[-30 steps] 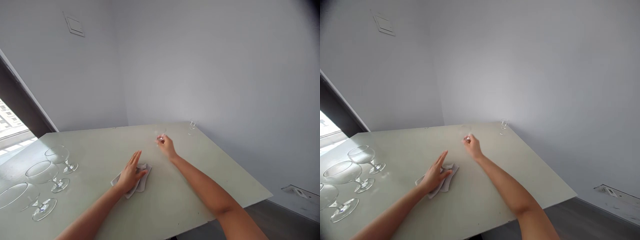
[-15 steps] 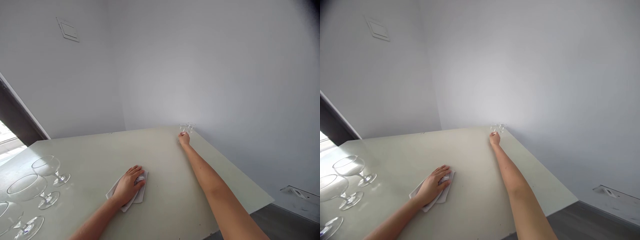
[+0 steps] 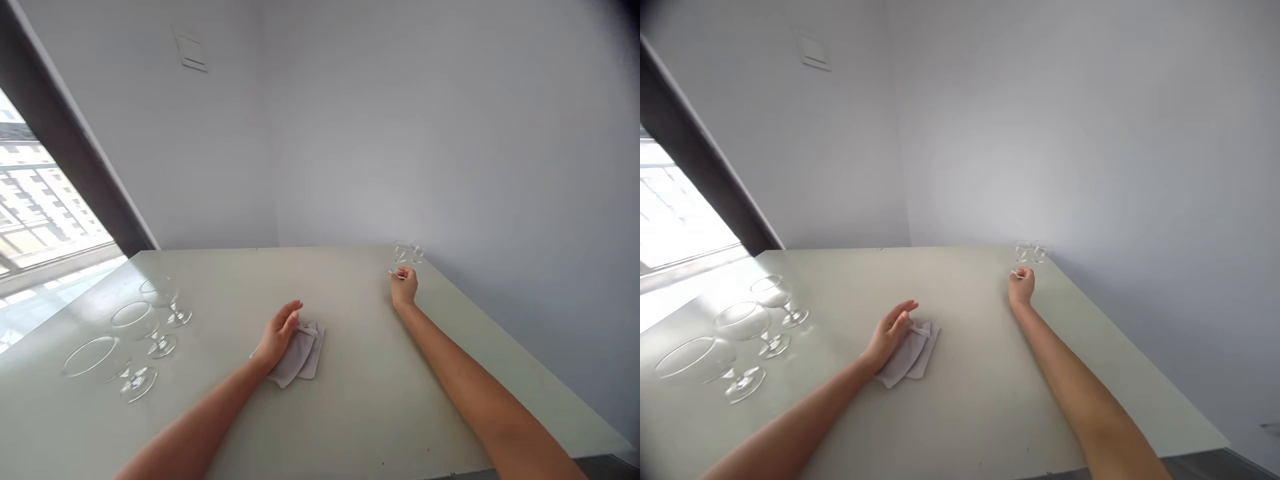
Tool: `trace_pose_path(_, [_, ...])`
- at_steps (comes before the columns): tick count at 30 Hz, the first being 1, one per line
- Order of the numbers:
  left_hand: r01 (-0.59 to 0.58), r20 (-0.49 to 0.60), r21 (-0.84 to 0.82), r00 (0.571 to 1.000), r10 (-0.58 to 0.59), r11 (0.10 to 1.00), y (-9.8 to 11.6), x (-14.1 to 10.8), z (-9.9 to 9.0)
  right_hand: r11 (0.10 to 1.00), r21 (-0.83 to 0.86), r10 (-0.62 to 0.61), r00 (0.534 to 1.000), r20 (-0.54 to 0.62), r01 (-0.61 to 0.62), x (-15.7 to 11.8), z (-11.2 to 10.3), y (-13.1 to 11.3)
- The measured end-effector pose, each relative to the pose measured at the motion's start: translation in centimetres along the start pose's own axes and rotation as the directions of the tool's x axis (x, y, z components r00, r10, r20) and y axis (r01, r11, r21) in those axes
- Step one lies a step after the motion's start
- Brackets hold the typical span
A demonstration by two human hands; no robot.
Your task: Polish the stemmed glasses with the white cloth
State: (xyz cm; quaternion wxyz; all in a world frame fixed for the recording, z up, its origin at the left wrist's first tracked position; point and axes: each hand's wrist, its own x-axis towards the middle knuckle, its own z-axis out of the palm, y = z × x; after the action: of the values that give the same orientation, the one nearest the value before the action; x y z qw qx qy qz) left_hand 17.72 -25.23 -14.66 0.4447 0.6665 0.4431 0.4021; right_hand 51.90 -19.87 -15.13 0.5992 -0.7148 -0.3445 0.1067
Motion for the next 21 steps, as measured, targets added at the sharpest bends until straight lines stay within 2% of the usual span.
trace_pose_path(1, [0.023, -0.075, -0.133, 0.997, -0.033, 0.991, 0.0, 0.3, -0.2, 1.0, 0.009, -0.029, 0.999, 0.035, 0.029, -1.6, -0.1, -0.7])
trace_pose_path(3, [0.043, -0.202, -0.347, 0.972, -0.12, 0.937, 0.0, 0.9, -0.9, 0.991, 0.033, -0.136, 0.973, 0.189, 0.132, -5.8, -0.3, -2.7])
trace_pose_path(4, [0.05, -0.249, -0.421, 0.954, -0.168, 0.906, 0.0, 1.3, -1.3, 0.964, 0.072, -0.263, 0.9, 0.346, 0.254, -8.2, -0.5, -4.0])
trace_pose_path(5, [0.053, -0.289, -0.471, 0.934, -0.21, 0.881, 0.0, 1.5, -1.8, 0.917, 0.112, -0.386, 0.779, 0.494, 0.384, -10.7, -0.7, -5.4])
trace_pose_path(6, [0.051, -0.331, -0.499, 0.911, -0.245, 0.865, 0.0, 1.7, -2.2, 0.851, 0.182, -0.485, 0.605, 0.631, 0.492, -13.3, -0.8, -6.8])
trace_pose_path(7, [0.048, -0.371, -0.507, 0.889, -0.269, 0.86, 0.0, 1.9, -2.6, 0.782, 0.274, -0.548, 0.41, 0.729, 0.559, -15.7, -1.0, -8.1])
trace_pose_path(8, [0.047, -0.415, -0.499, 0.864, -0.286, 0.865, 0.0, 2.0, -3.0, 0.721, 0.371, -0.582, 0.222, 0.782, 0.586, -17.9, -1.1, -9.2])
trace_pose_path(9, [0.048, -0.464, -0.48, 0.833, -0.3, 0.876, 0.0, 2.0, -3.3, 0.667, 0.441, -0.606, 0.093, 0.79, 0.601, -19.9, -1.0, -10.0])
trace_pose_path(10, [0.054, -0.514, -0.456, 0.799, -0.312, 0.889, 0.0, 2.0, -3.5, 0.614, 0.489, -0.623, -0.001, 0.782, 0.62, -21.4, -0.8, -10.4])
trace_pose_path(11, [0.062, -0.56, -0.432, 0.763, -0.321, 0.9, 0.0, 2.0, -3.7, 0.57, 0.504, -0.632, -0.046, 0.774, 0.65, -22.7, -0.3, -10.5])
trace_pose_path(12, [0.071, -0.601, -0.414, 0.728, -0.331, 0.908, 0.0, 2.0, -3.9, 0.533, 0.484, -0.635, -0.049, 0.771, 0.694, -23.5, 0.3, -10.3])
trace_pose_path(13, [0.08, -0.634, -0.402, 0.694, -0.341, 0.912, 0.0, 2.0, -4.1, 0.505, 0.439, -0.633, -0.028, 0.774, 0.743, -24.1, 1.0, -9.8])
trace_pose_path(15, [0.092, -0.684, -0.391, 0.637, -0.356, 0.916, 0.1, 1.9, -4.7, 0.47, 0.312, -0.614, 0.051, 0.788, 0.826, -24.4, 2.4, -8.6])
trace_pose_path(17, [0.107, -0.725, -0.379, 0.583, -0.367, 0.919, 0.1, 1.5, -5.5, 0.453, 0.226, -0.601, 0.108, 0.792, 0.862, -24.0, 3.4, -7.5])
trace_pose_path(19, [0.128, -0.762, -0.368, 0.526, -0.377, 0.921, 0.2, 1.0, -6.6, 0.452, 0.203, -0.604, 0.13, 0.786, 0.868, -23.3, 3.7, -6.9])
trace_pose_path(21, [0.158, -0.791, -0.366, 0.467, -0.396, 0.917, 0.0, 0.5, -7.8, 0.465, 0.209, -0.601, 0.133, 0.788, 0.86, -22.5, 3.5, -6.8])
